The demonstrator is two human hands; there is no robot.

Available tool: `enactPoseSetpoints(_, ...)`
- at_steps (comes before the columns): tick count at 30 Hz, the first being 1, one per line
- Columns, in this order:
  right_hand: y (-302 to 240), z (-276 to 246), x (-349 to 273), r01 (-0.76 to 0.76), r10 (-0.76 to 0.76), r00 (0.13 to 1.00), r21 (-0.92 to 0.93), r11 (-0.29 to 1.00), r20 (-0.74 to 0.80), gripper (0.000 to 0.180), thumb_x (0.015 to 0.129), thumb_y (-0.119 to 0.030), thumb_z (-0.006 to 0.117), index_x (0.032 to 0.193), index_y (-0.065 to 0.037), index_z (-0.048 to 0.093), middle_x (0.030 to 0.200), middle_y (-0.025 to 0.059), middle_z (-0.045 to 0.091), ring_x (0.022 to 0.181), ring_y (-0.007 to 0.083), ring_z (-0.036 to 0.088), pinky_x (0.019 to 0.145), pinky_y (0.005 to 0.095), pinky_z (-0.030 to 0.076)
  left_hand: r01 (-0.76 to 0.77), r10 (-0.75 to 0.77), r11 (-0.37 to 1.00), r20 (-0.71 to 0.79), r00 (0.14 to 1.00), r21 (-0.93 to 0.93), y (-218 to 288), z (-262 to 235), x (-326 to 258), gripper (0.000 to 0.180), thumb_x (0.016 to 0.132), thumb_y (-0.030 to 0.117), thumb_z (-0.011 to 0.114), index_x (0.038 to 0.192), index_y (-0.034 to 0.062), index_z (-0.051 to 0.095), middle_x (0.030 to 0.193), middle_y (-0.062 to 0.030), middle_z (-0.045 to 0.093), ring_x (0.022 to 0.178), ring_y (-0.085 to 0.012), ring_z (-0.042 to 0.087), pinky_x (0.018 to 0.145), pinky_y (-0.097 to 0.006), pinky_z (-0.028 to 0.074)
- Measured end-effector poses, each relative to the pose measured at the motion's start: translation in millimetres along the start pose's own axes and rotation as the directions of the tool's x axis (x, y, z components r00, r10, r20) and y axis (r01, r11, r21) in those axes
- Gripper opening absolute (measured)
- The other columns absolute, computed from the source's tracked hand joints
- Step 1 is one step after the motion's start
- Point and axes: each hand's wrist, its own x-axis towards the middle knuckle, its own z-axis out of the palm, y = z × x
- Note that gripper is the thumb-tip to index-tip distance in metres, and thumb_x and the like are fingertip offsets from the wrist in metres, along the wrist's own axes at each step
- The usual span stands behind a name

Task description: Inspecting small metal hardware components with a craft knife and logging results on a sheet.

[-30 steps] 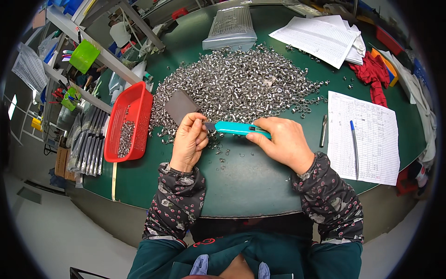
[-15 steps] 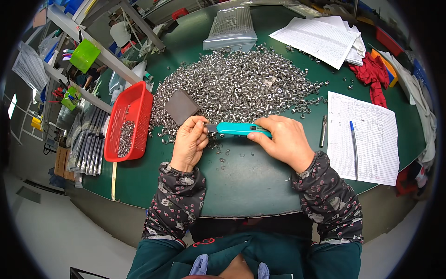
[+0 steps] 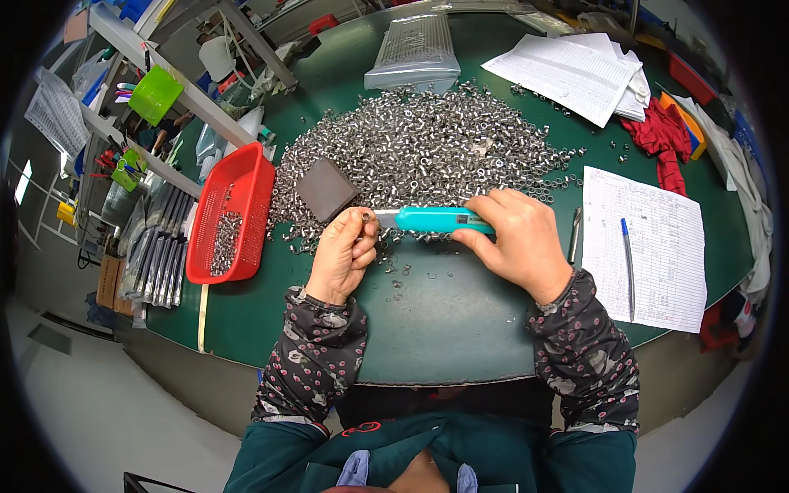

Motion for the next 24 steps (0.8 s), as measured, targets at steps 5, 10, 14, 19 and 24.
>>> enactPoseSetpoints(5,0.7,-15.8,3.3,-0.001,-0.015,0.990,0.115,0.993,0.139,0.025,0.061,-0.024,0.070,0.075,-0.006,0.059,0.064,0.0067,0.053,0.066,0.0250,0.054,0.057,0.0356,0.043,-0.002,0.003,0.998,0.009,1.000,-0.062,1.0,-1.2,1.7,0.018,0.090,0.022,0.043,0.090,0.0054,0.050,0.077,-0.0014,0.047,0.047,-0.0019,0.029,0.036,-0.014,0.023)
enactPoseSetpoints(10,7.1,-26.6,2.4,0.024,-0.006,0.937,-0.049,0.998,0.349,0.027,0.056,-0.020,0.072,0.076,-0.006,0.060,0.065,0.0076,0.053,0.068,0.0265,0.053,0.059,0.0370,0.042,-0.034,0.034,0.997,0.004,0.999,-0.066,1.8,-1.0,1.5,0.013,0.089,0.017,0.045,0.092,0.0057,0.051,0.077,-0.0019,0.049,0.046,-0.0010,0.030,0.037,-0.013,0.024)
enactPoseSetpoints(14,7.1,-30.6,-0.5,0.026,-0.005,0.939,-0.054,0.998,0.345,0.028,0.053,-0.017,0.072,0.075,-0.006,0.060,0.067,0.0068,0.051,0.070,0.0256,0.051,0.062,0.0360,0.041,-0.046,0.047,0.998,0.013,0.999,-0.051,1.8,0.7,2.8,0.013,0.089,0.015,0.045,0.095,0.0053,0.051,0.078,-0.0023,0.050,0.047,-0.0010,0.031,0.037,-0.013,0.024)
enactPoseSetpoints(19,4.1,-36.0,3.3,0.035,-0.033,0.949,0.000,0.999,0.314,0.027,0.054,-0.017,0.072,0.076,-0.007,0.061,0.068,0.0059,0.051,0.072,0.0250,0.050,0.064,0.0357,0.040,-0.034,0.036,0.996,0.019,0.999,-0.084,3.2,1.1,2.0,0.013,0.089,0.015,0.045,0.095,0.0051,0.051,0.078,-0.0022,0.050,0.047,-0.0009,0.031,0.037,-0.013,0.024)
enactPoseSetpoints(24,3.0,-32.2,1.4,-0.041,0.053,0.919,-0.038,0.998,0.390,0.025,0.059,-0.020,0.069,0.076,-0.005,0.059,0.071,0.0088,0.056,0.074,0.0268,0.054,0.063,0.0370,0.042,-0.049,0.051,0.998,0.029,0.998,-0.050,1.7,-1.0,1.4,0.014,0.089,0.016,0.046,0.096,0.0050,0.052,0.078,-0.0018,0.050,0.047,-0.0008,0.030,0.037,-0.013,0.024)
